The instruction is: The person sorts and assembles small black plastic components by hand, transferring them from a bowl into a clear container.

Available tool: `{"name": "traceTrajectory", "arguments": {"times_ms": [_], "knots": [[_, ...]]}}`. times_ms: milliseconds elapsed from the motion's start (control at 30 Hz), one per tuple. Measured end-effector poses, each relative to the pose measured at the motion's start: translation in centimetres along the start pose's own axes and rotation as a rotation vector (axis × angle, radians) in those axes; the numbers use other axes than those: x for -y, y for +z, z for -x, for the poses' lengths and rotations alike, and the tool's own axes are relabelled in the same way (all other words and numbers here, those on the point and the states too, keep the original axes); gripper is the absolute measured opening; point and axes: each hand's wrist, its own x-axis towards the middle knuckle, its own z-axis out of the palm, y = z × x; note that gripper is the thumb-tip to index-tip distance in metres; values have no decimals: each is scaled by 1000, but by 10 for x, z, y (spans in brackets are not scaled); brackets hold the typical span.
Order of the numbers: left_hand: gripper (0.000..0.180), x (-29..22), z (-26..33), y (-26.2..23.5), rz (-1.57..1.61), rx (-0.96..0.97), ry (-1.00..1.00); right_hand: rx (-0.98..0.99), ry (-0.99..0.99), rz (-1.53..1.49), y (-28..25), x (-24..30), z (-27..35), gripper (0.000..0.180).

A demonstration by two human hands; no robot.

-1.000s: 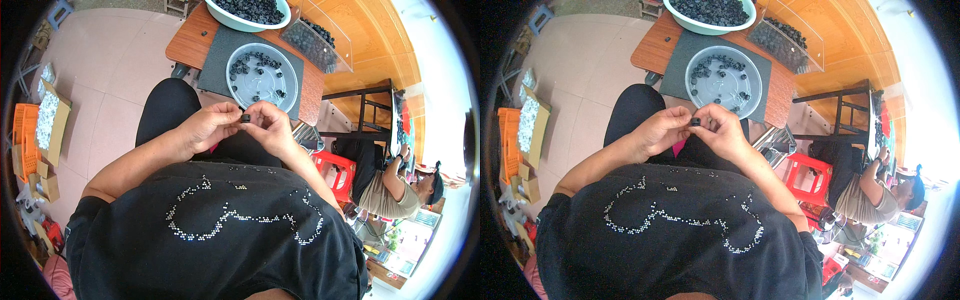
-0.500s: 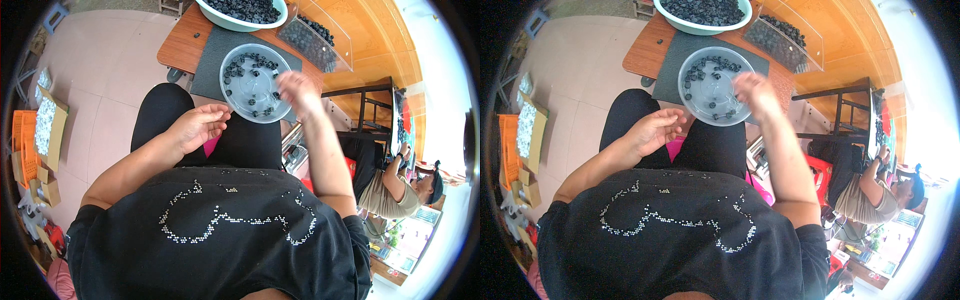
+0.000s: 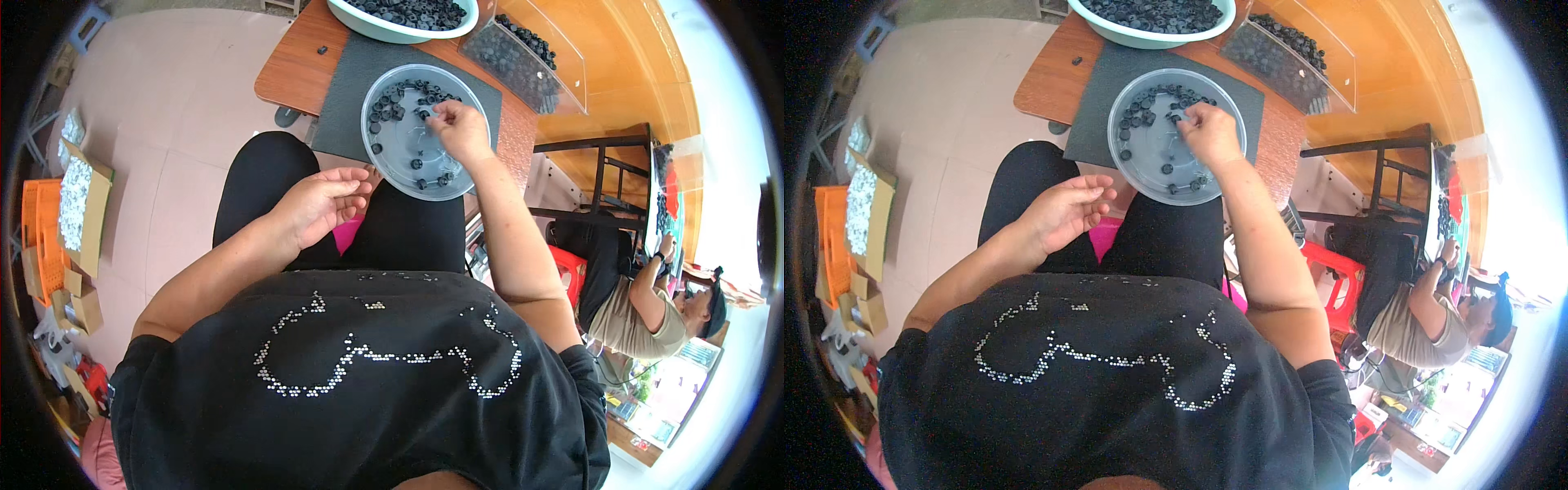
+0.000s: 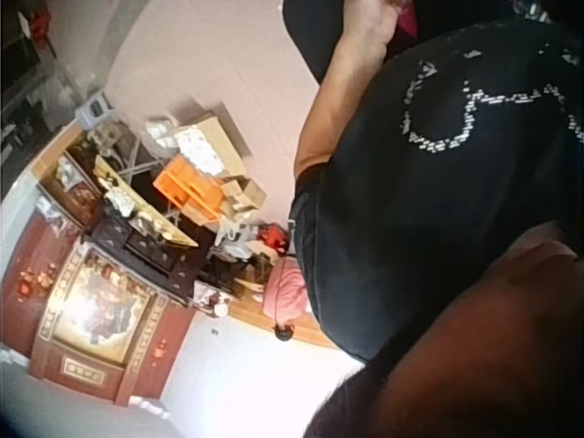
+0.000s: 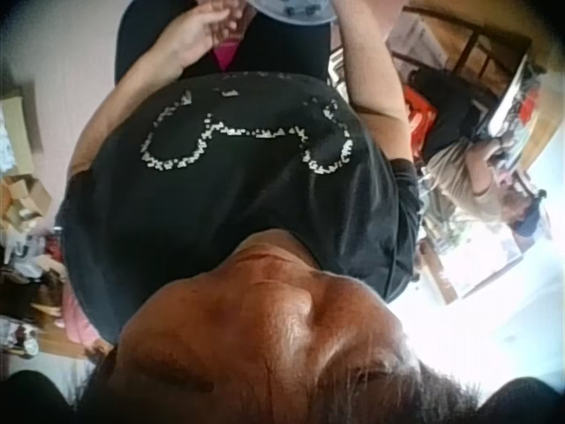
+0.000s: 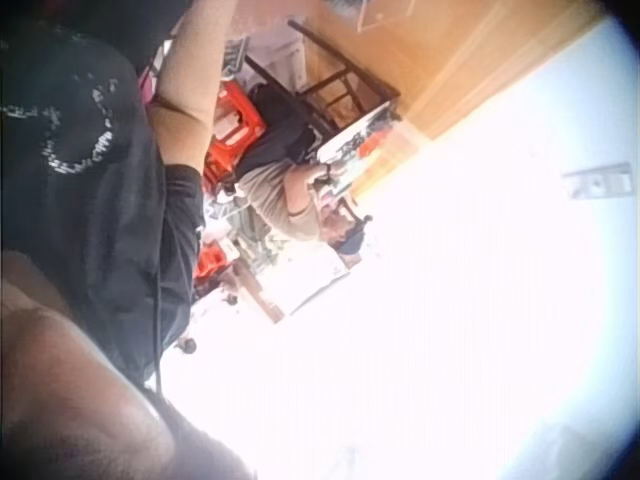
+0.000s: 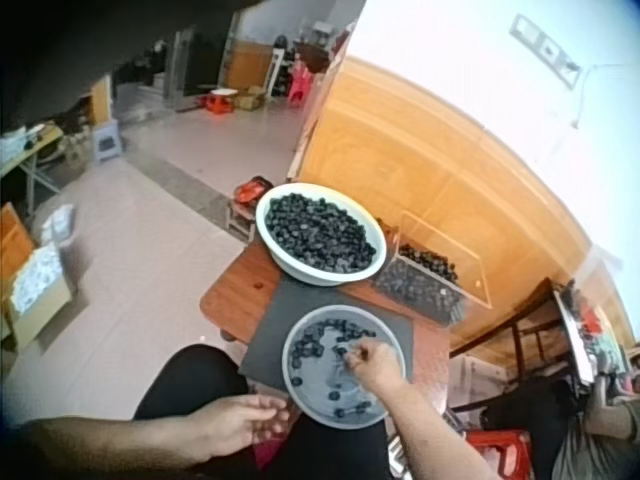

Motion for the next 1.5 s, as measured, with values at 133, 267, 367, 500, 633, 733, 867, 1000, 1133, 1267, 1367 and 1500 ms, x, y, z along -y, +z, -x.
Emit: {"name": "traceTrajectory", "arguments": {"times_ms": [133,267,367,500,633,733,867,1000,1133,1267,1367,1500], "knots": [[21,1,0,-1,-20,-6,-23,-62,-124,85,11,-4,3,21],[25,3,-2,-6,-34,16,18,-30,-55,-88,12,13,21,19],[30,1,1,3,-27,39,50,135,-119,-281,11,58,62,15],[26,6,-2,6,-15,116,85,173,-300,-272,13,90,101,21],[26,5,1,4,-45,56,86,258,-256,-329,0,84,88,22],[23,5,1,1,-57,51,87,55,-222,-144,1,44,45,23],[13,9,-2,-1,-26,13,79,-30,-286,144,9,19,11,22],[12,5,-2,1,-9,-1,102,-145,-371,208,21,5,2,18],[13,1,0,2,-37,37,113,-19,-112,-229,9,45,34,18],[16,5,-2,6,-10,115,52,91,-218,-368,12,89,98,26],[16,10,-2,1,-31,91,3,56,-423,-247,16,86,110,31],[15,9,0,0,-22,76,-3,-36,-356,-251,15,68,99,19]]}}
